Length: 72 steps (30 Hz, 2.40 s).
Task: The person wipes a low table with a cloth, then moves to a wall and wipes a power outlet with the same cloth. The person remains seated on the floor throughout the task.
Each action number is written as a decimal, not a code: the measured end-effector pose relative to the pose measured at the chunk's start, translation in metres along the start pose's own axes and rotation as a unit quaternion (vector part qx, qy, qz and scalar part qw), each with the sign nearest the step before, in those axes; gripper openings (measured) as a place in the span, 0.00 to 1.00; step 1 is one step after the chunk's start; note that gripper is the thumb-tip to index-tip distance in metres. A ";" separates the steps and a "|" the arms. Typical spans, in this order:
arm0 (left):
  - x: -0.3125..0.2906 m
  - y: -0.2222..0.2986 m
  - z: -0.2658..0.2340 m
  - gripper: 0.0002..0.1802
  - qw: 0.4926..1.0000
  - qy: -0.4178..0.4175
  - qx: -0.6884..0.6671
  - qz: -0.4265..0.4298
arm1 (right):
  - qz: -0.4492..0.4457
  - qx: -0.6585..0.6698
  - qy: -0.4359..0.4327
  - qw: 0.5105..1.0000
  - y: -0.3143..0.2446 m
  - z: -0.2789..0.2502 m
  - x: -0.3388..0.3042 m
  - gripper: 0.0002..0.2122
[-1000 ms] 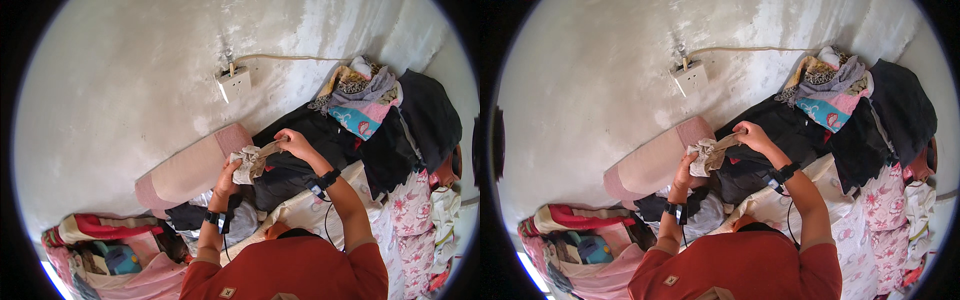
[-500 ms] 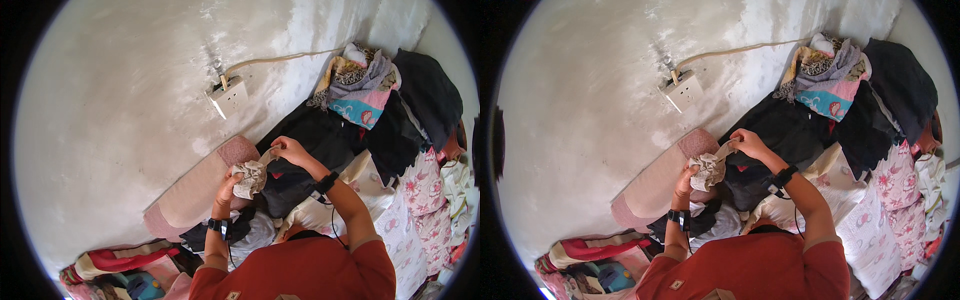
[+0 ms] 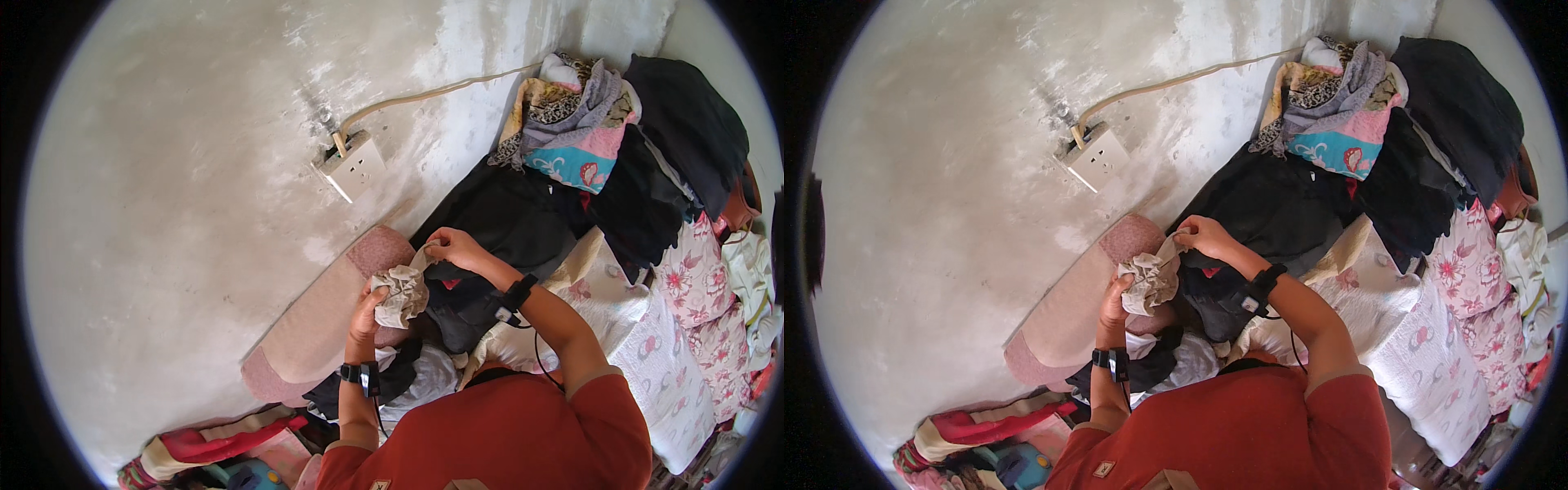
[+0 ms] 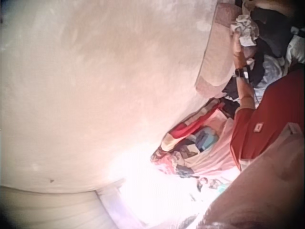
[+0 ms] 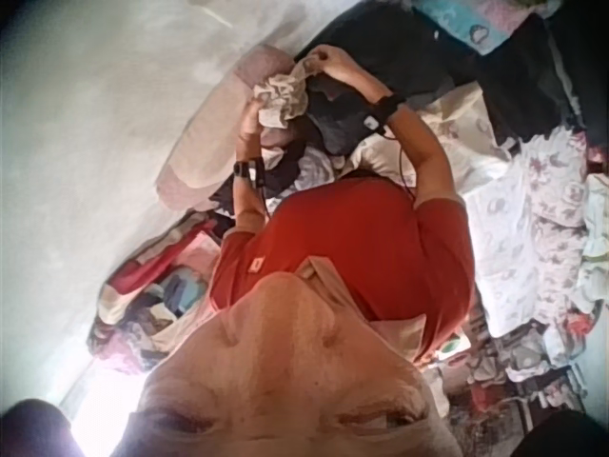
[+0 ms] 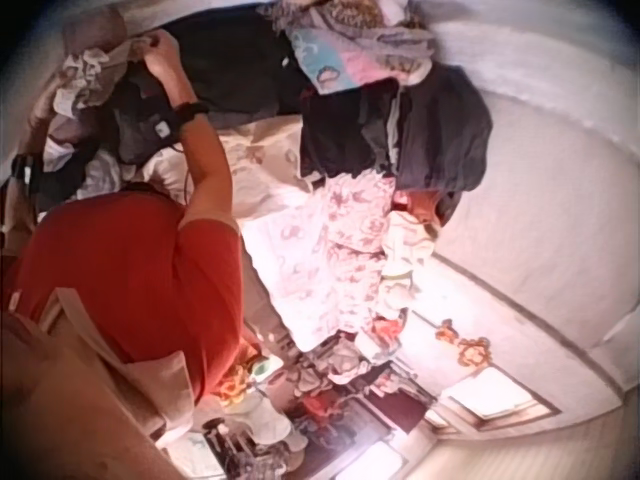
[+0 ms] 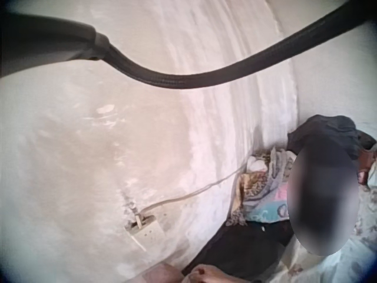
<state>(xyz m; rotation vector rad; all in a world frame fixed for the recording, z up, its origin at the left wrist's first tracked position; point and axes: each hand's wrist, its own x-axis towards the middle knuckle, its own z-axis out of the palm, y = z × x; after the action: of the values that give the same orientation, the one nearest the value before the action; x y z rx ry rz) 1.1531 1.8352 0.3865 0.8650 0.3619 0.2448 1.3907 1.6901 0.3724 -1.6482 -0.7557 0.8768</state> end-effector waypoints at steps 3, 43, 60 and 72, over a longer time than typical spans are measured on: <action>-0.003 -0.007 -0.007 0.24 1.000 0.017 -0.001 0.004 | -0.003 0.050 -0.015 0.999 0.004 0.003 -0.005 0.13; 0.031 0.032 0.231 0.20 0.871 0.319 0.108 0.357 | -0.354 0.118 0.139 0.917 -0.207 -0.027 0.065 0.07; 0.053 0.037 0.245 0.22 0.850 0.370 0.092 0.364 | -0.486 -0.005 0.148 0.861 -0.223 -0.020 0.073 0.04; 0.052 0.031 0.215 0.24 0.856 0.352 0.123 0.358 | -0.473 -0.066 0.144 0.867 -0.222 -0.018 0.065 0.05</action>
<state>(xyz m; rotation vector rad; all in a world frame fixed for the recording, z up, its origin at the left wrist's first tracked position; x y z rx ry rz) 1.2858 1.7233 0.5275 1.1240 0.7560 1.2557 1.4301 1.7857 0.5800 -1.2291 -1.2539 -0.1247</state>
